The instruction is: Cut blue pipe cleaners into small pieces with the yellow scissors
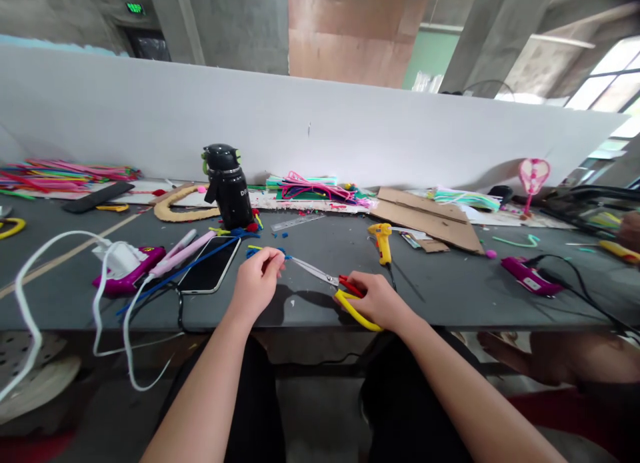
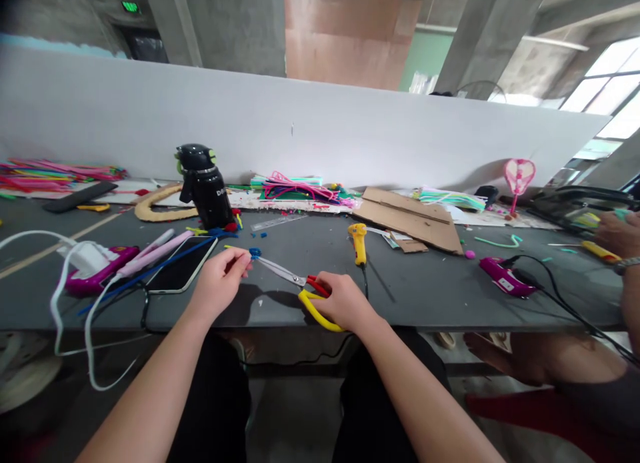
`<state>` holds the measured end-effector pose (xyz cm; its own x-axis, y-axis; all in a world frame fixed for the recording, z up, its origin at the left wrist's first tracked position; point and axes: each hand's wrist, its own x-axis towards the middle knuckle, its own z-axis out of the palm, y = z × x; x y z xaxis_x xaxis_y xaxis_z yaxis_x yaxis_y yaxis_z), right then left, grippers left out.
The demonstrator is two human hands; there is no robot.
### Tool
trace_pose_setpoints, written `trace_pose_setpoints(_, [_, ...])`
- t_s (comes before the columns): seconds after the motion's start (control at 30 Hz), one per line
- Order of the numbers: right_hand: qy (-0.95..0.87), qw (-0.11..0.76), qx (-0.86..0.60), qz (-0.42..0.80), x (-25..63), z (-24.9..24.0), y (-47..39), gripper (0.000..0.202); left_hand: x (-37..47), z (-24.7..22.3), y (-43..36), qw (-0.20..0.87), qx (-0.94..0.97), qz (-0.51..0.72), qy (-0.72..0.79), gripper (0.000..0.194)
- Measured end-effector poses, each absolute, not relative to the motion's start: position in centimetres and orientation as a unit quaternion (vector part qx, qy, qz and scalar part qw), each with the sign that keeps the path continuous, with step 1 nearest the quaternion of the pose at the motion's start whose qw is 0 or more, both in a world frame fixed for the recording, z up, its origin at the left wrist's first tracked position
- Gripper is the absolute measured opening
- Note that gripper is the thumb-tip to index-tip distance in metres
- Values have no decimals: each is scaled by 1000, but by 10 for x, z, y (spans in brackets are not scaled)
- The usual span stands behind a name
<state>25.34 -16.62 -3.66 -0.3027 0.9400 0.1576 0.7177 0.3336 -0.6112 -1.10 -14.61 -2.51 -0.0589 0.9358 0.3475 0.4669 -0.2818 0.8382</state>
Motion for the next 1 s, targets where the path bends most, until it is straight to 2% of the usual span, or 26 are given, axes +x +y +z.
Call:
trace_pose_setpoints(0.33, [-771,250,-535,238,255,-40,-165,43,-13,-25,-145,232,646,472,554,21])
trace_pose_setpoints(1.0, [-766,263,-535,240,253,-43,-162,38,-12,-25,-145,244,638,475,555,21])
